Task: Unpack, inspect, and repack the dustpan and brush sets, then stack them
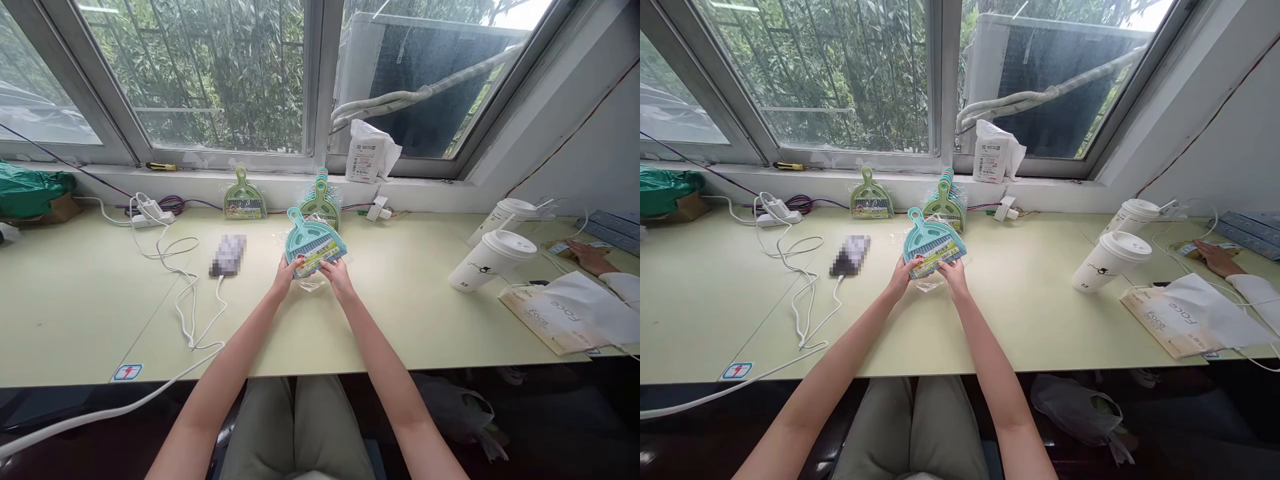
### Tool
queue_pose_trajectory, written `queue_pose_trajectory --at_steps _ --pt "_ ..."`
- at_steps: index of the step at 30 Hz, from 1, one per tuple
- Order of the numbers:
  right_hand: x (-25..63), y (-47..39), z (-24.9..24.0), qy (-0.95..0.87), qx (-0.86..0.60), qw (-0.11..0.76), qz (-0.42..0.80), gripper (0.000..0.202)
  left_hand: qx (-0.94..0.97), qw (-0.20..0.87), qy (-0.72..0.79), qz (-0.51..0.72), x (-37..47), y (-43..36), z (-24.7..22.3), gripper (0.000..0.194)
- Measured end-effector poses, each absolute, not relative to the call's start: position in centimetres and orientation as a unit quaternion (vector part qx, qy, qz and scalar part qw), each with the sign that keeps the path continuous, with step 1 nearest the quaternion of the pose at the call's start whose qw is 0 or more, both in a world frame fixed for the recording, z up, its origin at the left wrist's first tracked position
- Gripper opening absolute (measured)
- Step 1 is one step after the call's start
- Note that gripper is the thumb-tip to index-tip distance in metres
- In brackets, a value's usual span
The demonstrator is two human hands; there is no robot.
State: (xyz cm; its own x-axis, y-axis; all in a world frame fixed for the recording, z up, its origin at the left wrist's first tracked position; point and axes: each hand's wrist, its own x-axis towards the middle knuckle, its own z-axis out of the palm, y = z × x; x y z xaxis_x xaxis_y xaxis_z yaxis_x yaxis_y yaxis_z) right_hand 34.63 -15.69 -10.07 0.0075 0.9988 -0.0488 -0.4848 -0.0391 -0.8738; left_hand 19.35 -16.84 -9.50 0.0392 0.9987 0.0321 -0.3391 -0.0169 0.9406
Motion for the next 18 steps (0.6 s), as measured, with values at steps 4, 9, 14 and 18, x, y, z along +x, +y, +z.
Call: queue_pose_trajectory --at_steps 4,9,14,18 --pt "34.8 -15.6 -10.1 -0.336 -0.38 0.595 0.623 0.04 0.423 0.583 0.4 0.567 19.3 -16.6 -9.9 0.056" --pt "34.4 -15.8 -10.2 -0.327 -0.375 0.605 0.622 0.04 0.429 0.582 0.401 0.562 19.0 -16.6 -10.0 0.058" --pt "36.4 -15.6 -9.2 -0.464 -0.415 0.469 0.627 0.027 0.384 0.58 0.417 0.585 17.6 -15.8 -9.6 0.058" --pt "38.5 -15.4 -8.7 -0.62 -0.5 0.46 0.392 0.031 0.331 0.581 0.439 0.6 15.1 -14.8 -9.6 0.051"
